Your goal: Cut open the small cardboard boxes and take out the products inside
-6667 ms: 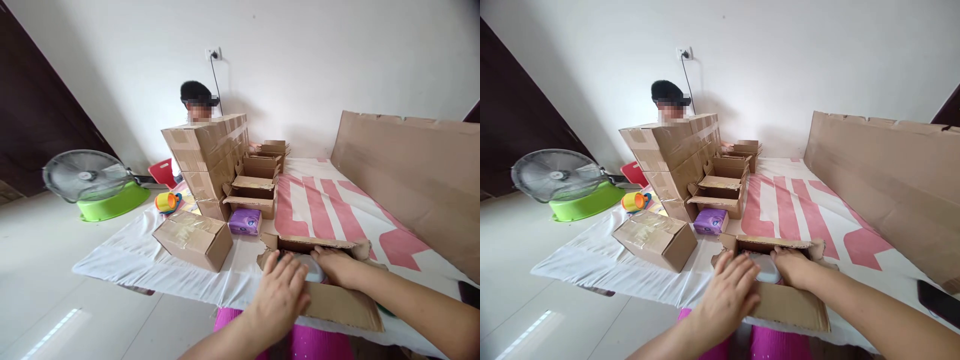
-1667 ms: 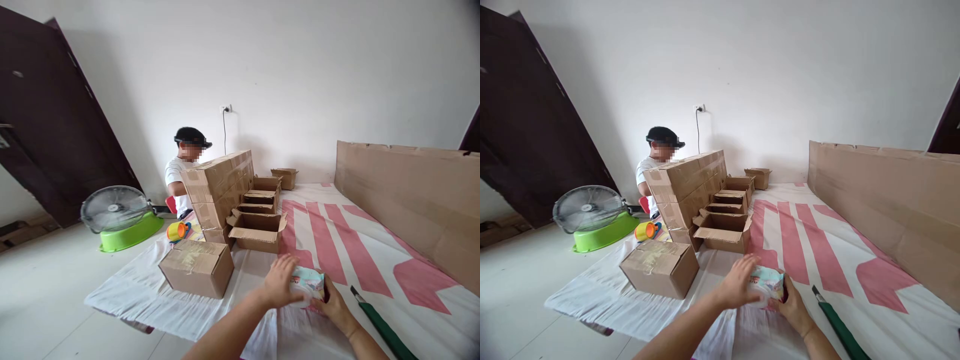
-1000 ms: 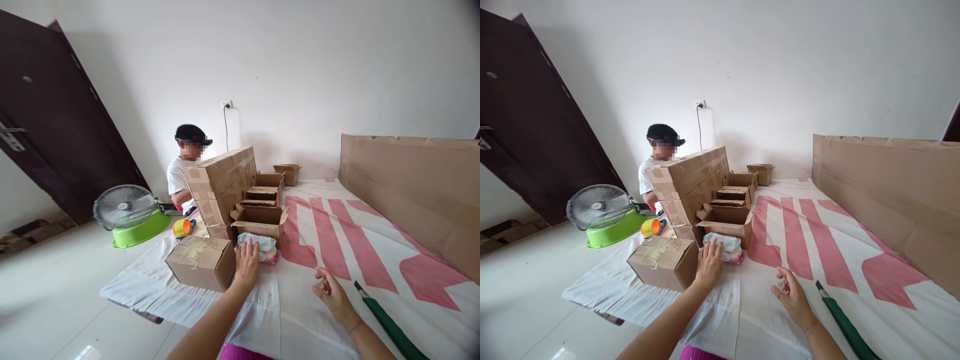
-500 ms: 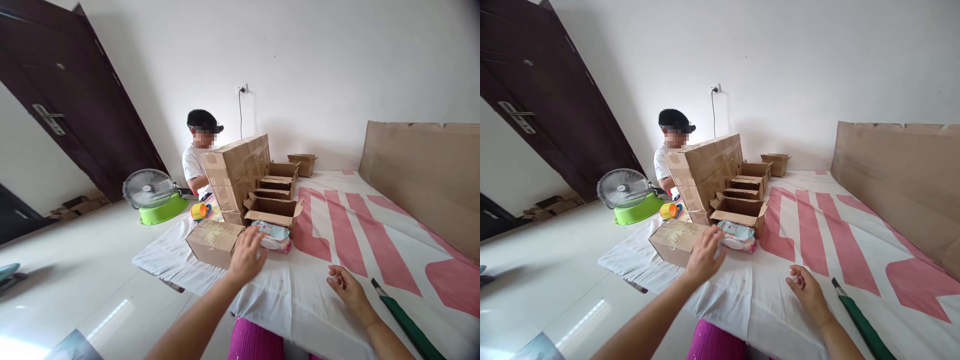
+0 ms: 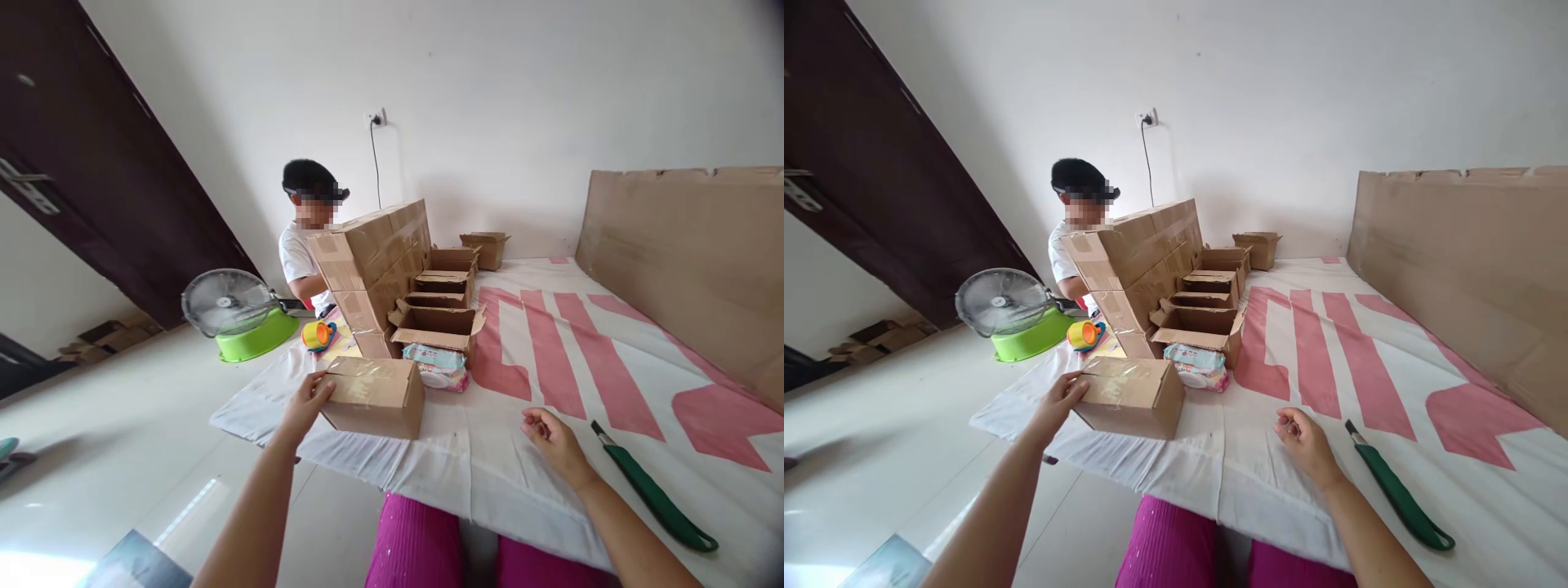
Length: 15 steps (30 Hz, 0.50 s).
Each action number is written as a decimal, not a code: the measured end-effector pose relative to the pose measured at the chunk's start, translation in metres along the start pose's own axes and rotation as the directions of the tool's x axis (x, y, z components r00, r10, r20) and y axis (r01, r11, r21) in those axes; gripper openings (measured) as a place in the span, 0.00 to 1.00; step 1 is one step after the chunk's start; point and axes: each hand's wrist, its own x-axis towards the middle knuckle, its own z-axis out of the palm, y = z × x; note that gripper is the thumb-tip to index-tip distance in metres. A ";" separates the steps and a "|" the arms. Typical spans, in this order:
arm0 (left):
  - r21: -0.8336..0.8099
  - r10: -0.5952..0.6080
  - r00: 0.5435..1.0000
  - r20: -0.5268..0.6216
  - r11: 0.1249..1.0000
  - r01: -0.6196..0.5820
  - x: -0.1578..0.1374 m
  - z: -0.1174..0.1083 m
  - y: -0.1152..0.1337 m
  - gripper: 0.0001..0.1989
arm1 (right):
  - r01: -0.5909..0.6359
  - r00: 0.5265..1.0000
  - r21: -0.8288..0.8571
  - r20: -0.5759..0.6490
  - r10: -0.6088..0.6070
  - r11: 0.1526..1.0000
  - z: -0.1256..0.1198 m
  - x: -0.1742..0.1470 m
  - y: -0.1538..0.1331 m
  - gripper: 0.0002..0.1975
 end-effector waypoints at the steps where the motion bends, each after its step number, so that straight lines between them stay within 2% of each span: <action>1: -0.013 0.015 1.000 0.024 1.000 -0.014 -0.010 0.007 0.003 0.33 | -0.006 1.000 0.014 -0.009 0.006 1.000 0.000 0.000 -0.001 0.21; 4: -0.052 0.071 0.992 0.109 0.996 -0.065 -0.039 0.033 0.022 0.31 | -0.031 0.998 0.080 -0.044 0.034 0.996 0.000 0.000 -0.003 0.23; 9: -0.120 0.199 0.955 0.219 0.977 -0.176 -0.093 0.092 0.067 0.26 | -0.042 0.986 0.227 -0.147 0.077 0.973 -0.007 0.002 -0.005 0.26; 12: -0.165 0.280 0.929 0.244 0.955 -0.245 -0.121 0.121 0.088 0.24 | -0.025 0.976 0.267 -0.201 0.081 0.963 -0.012 0.002 -0.007 0.23; 15: -0.199 0.303 0.921 0.246 0.945 -0.258 -0.135 0.137 0.099 0.22 | -0.008 0.962 0.273 -0.260 0.082 0.962 -0.014 0.001 -0.009 0.22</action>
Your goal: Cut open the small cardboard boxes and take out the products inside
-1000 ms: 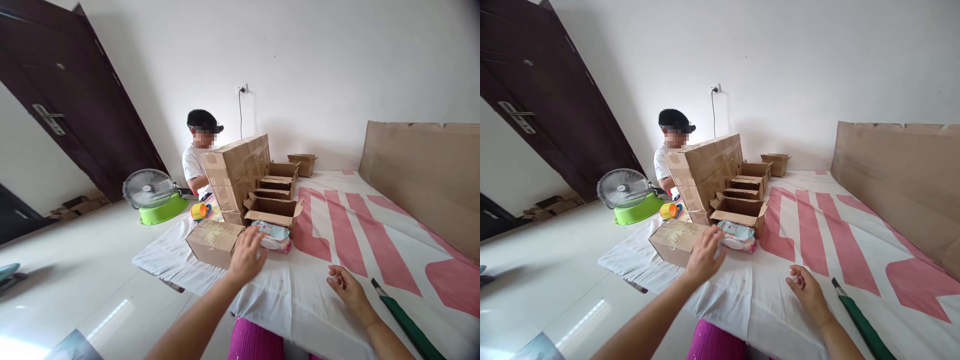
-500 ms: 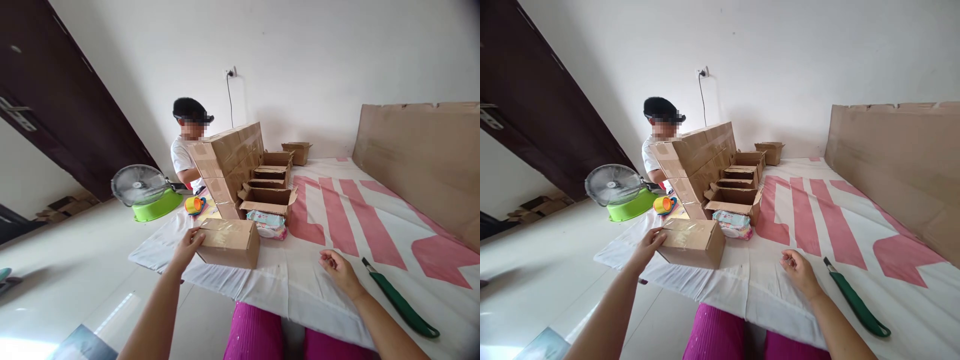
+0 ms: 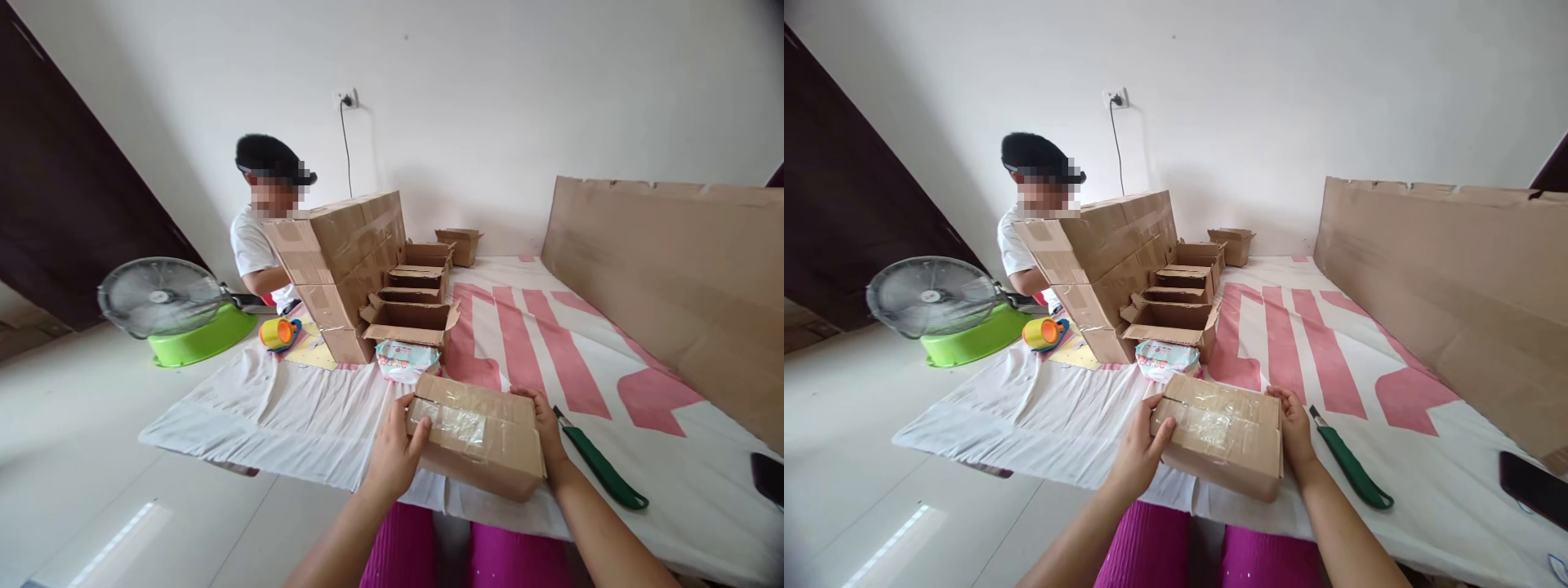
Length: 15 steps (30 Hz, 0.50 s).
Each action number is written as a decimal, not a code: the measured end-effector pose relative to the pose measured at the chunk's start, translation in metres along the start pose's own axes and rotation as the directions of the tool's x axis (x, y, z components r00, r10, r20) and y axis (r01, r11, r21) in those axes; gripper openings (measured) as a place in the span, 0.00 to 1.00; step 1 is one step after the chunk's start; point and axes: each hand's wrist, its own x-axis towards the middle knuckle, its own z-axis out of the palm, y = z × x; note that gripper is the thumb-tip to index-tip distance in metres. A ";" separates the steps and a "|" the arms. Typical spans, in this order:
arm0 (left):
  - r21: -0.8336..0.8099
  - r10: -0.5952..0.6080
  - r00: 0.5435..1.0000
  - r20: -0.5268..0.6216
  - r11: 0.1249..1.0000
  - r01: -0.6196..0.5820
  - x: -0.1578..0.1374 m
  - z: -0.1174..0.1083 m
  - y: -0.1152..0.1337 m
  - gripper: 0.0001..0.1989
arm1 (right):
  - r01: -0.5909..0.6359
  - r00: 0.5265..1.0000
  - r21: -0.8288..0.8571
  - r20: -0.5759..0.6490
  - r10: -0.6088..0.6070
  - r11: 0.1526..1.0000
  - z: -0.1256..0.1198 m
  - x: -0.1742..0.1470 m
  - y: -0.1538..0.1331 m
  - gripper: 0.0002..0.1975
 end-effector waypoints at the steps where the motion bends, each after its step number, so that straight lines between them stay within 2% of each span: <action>1: -0.004 -0.004 1.000 -0.004 1.000 0.004 -0.001 0.003 0.001 0.22 | 0.004 1.000 0.001 -0.021 -0.004 1.000 0.000 0.000 0.000 0.22; 5: -0.005 -0.021 0.999 -0.033 1.000 0.021 -0.001 0.004 0.000 0.22 | 0.011 0.994 -0.027 -0.106 -0.014 1.000 -0.004 0.005 -0.002 0.22; 10: -0.012 -0.011 0.999 -0.046 1.000 0.010 -0.005 0.001 -0.007 0.25 | 0.047 0.978 -0.168 -0.194 -0.079 0.985 -0.022 -0.001 -0.011 0.18; 13: -0.004 -0.042 0.998 -0.043 0.999 0.042 -0.006 0.001 -0.012 0.28 | 0.062 0.960 -0.274 -0.248 -0.133 0.960 -0.049 -0.015 -0.016 0.17; 15: 0.013 -0.064 0.997 -0.052 0.998 0.064 -0.004 0.003 -0.015 0.29 | 0.055 0.934 -0.354 -0.312 -0.174 0.934 -0.078 -0.027 -0.020 0.17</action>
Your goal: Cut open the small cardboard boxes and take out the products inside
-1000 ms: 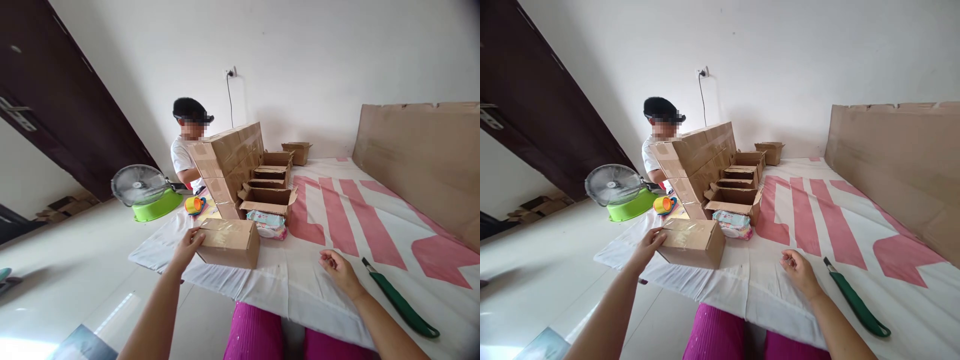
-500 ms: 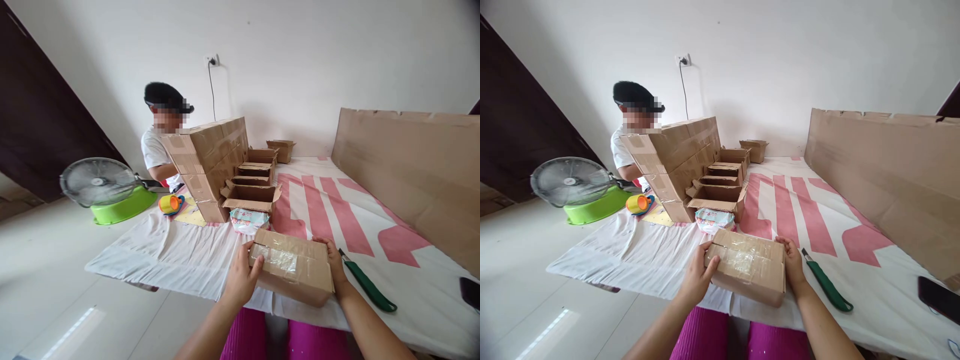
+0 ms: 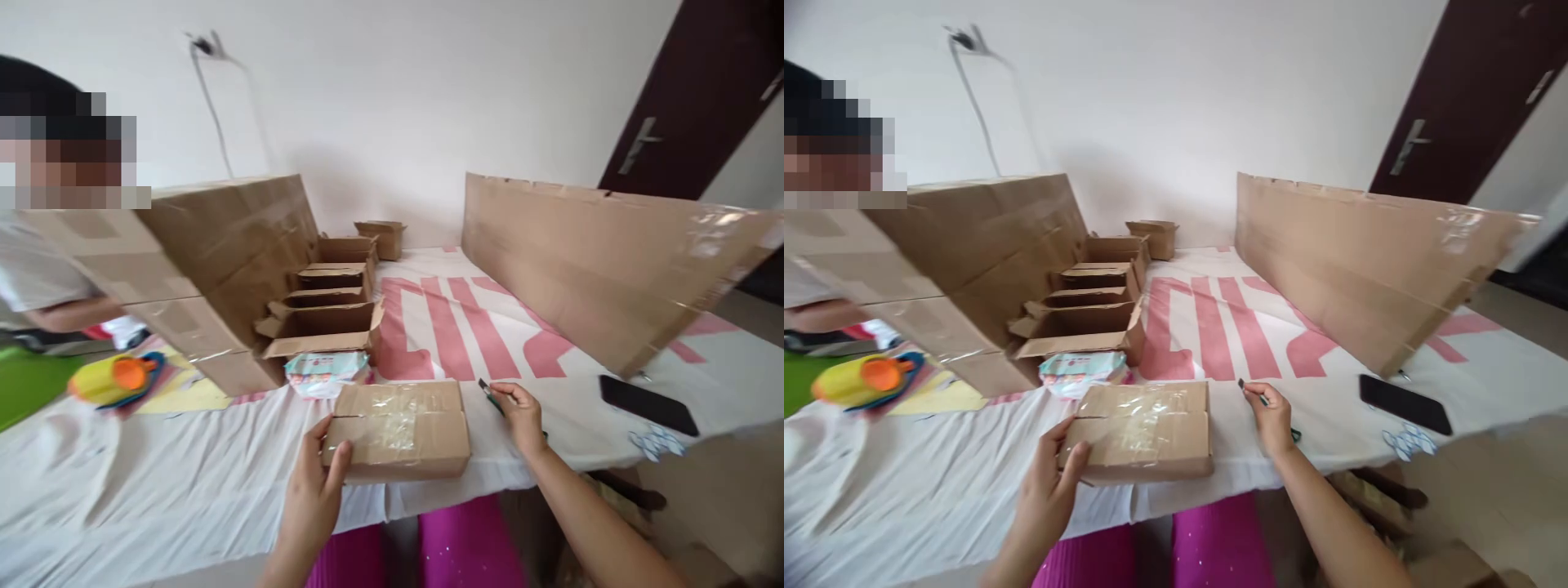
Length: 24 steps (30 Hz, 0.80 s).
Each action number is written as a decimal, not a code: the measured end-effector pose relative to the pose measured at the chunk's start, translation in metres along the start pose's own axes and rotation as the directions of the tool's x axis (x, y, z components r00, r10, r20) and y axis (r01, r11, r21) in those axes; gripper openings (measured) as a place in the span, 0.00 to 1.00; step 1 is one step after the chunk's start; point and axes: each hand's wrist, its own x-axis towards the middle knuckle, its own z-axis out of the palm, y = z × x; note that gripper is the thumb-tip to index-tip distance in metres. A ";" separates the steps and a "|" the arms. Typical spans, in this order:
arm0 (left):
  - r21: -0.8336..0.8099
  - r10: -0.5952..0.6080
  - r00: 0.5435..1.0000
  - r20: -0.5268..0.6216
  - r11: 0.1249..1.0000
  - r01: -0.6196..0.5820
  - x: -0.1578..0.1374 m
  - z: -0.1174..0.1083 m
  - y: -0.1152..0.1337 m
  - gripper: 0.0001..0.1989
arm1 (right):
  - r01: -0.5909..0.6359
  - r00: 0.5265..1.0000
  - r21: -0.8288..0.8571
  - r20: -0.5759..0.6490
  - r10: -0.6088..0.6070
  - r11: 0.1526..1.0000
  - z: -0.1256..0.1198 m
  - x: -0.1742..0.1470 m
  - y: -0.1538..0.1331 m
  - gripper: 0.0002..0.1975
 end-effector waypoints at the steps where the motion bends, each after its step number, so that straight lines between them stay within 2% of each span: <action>1: 0.013 -0.009 1.000 -0.006 1.000 0.009 0.001 0.001 -0.001 0.30 | 0.005 0.999 -0.045 -0.050 -0.007 0.999 -0.019 -0.001 0.004 0.17; 5: 0.067 -0.030 0.999 -0.021 0.997 0.032 0.005 0.004 0.006 0.32 | -0.046 0.973 -0.209 -0.231 -0.004 0.977 -0.099 -0.003 0.024 0.19; 7: 0.069 -0.039 0.999 -0.023 0.997 0.041 0.005 0.004 0.013 0.32 | -0.085 0.968 -0.272 -0.251 0.015 0.959 -0.131 -0.007 0.037 0.19; 10: 0.076 -0.048 0.999 -0.022 0.996 0.050 0.004 0.003 0.022 0.31 | -0.114 0.978 -0.373 -0.206 0.038 0.921 -0.161 -0.015 0.056 0.18; 14: 0.102 -0.037 0.998 -0.041 0.994 0.041 0.001 0.002 0.022 0.31 | -0.096 0.988 -0.522 -0.153 0.018 0.848 -0.173 -0.028 0.068 0.17; 19: 0.092 -0.035 0.999 -0.029 0.995 0.038 -0.001 0.002 0.016 0.32 | -0.029 0.991 -0.715 -0.110 -0.072 0.699 -0.175 -0.036 0.063 0.13; 24: 0.080 -0.024 0.999 -0.029 0.996 0.026 0.001 0.002 0.008 0.32 | 0.017 0.990 -0.823 -0.066 -0.124 0.568 -0.177 -0.039 0.060 0.13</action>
